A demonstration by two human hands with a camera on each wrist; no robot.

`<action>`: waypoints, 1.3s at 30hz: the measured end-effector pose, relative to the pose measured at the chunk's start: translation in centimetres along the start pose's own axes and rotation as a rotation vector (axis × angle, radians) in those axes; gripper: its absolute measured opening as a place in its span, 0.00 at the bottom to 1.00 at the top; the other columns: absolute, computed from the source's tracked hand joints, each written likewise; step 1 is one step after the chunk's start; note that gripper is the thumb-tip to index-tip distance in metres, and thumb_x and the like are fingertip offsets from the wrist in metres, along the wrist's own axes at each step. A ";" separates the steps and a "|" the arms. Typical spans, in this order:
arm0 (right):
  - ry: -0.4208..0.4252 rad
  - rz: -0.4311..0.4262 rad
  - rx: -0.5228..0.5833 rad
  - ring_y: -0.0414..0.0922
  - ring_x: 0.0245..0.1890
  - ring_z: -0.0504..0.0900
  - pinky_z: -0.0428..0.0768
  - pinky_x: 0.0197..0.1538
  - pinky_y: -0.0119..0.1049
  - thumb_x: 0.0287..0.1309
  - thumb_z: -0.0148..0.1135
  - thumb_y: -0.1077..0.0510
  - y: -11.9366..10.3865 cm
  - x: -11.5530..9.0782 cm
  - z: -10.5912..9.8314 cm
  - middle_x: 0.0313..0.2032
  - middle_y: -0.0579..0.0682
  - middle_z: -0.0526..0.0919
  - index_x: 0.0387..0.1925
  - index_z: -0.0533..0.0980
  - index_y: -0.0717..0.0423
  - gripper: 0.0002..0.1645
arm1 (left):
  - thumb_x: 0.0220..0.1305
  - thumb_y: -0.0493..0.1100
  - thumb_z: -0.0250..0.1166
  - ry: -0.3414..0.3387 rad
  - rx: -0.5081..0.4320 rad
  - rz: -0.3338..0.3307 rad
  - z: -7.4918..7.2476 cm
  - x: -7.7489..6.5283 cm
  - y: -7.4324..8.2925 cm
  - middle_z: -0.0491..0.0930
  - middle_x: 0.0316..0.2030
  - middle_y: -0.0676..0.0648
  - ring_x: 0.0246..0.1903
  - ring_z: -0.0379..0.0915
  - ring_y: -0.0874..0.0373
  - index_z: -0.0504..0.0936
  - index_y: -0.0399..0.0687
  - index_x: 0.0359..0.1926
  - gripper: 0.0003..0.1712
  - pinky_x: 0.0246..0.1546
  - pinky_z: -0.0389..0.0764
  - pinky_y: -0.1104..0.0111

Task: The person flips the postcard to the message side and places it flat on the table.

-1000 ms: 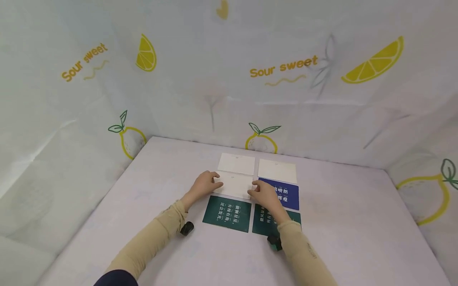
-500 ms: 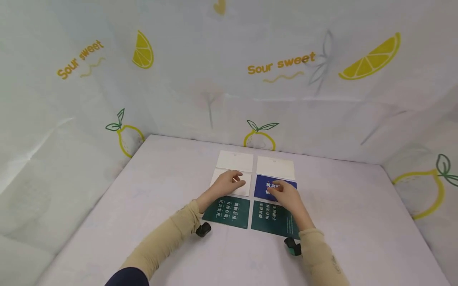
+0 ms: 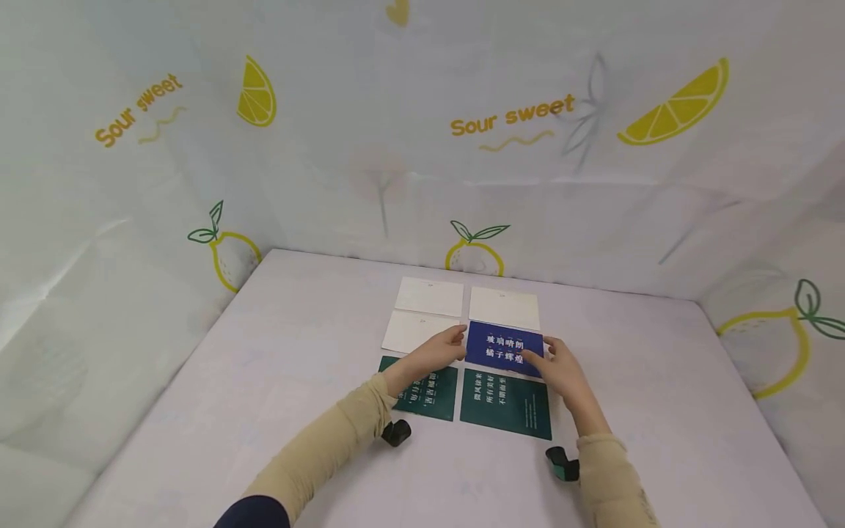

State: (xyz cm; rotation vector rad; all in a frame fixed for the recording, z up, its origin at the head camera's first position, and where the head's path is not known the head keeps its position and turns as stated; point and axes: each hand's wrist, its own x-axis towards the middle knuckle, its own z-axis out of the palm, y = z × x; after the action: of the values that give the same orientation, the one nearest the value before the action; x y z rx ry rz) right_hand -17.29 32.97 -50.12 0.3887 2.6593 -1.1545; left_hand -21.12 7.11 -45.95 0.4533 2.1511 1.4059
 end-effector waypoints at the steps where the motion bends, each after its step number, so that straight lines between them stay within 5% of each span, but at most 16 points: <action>1: -0.005 0.007 0.012 0.71 0.66 0.51 0.59 0.59 0.69 0.55 0.50 0.28 0.0 -0.1 0.0 0.68 0.73 0.46 0.71 0.40 0.62 0.60 | 0.64 0.41 0.52 -0.005 -0.018 -0.003 0.0 0.0 0.0 0.56 0.70 0.39 0.70 0.52 0.45 0.51 0.46 0.72 0.36 0.66 0.60 0.53; 13: 0.013 0.029 0.064 0.71 0.65 0.53 0.59 0.61 0.66 0.53 0.47 0.25 0.6 -0.4 0.9 0.68 0.72 0.47 0.71 0.37 0.62 0.63 | 0.59 0.37 0.52 -0.020 -0.162 -0.019 0.3 0.4 -0.6 0.57 0.69 0.37 0.67 0.58 0.44 0.52 0.46 0.71 0.38 0.64 0.63 0.53; 19: 0.019 0.028 0.139 0.71 0.63 0.57 0.64 0.60 0.60 0.60 0.49 0.34 -2.1 -2.7 0.0 0.67 0.75 0.47 0.71 0.38 0.66 0.56 | 0.57 0.36 0.54 0.029 -0.235 -0.033 0.4 0.7 -0.8 0.62 0.66 0.37 0.63 0.63 0.46 0.55 0.44 0.70 0.38 0.63 0.64 0.53; 28: 0.006 0.041 0.237 0.68 0.65 0.57 0.63 0.64 0.55 0.66 0.47 0.55 -4.5 -5.1 -0.8 0.66 0.75 0.50 0.69 0.43 0.72 0.40 | 0.60 0.36 0.59 0.110 -0.282 -0.030 0.6 0.7 -0.8 0.60 0.67 0.37 0.67 0.58 0.44 0.58 0.44 0.69 0.36 0.65 0.63 0.54; 34: 0.073 0.010 0.230 0.67 0.64 0.60 0.63 0.64 0.56 0.63 0.44 0.64 -2.6 -3.4 0.2 0.66 0.72 0.55 0.68 0.50 0.71 0.34 | 0.53 0.32 0.66 0.226 -0.369 -0.019 0.6 0.4 -0.5 0.67 0.63 0.37 0.62 0.66 0.46 0.63 0.43 0.65 0.38 0.60 0.70 0.58; 39: 0.170 -0.020 0.231 0.62 0.62 0.65 0.68 0.61 0.54 0.62 0.48 0.63 0.5 -0.6 1.2 0.66 0.67 0.59 0.70 0.52 0.62 0.35 | 0.51 0.29 0.66 0.336 -0.335 0.032 0.6 0.2 -0.6 0.75 0.57 0.42 0.54 0.74 0.52 0.69 0.44 0.61 0.33 0.52 0.77 0.65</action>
State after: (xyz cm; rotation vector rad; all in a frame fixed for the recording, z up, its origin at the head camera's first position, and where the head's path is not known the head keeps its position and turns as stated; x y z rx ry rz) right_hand -16.42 32.30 -51.08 0.5225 2.6817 -1.5044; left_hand -20.94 7.41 -46.71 0.1314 2.0989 1.9307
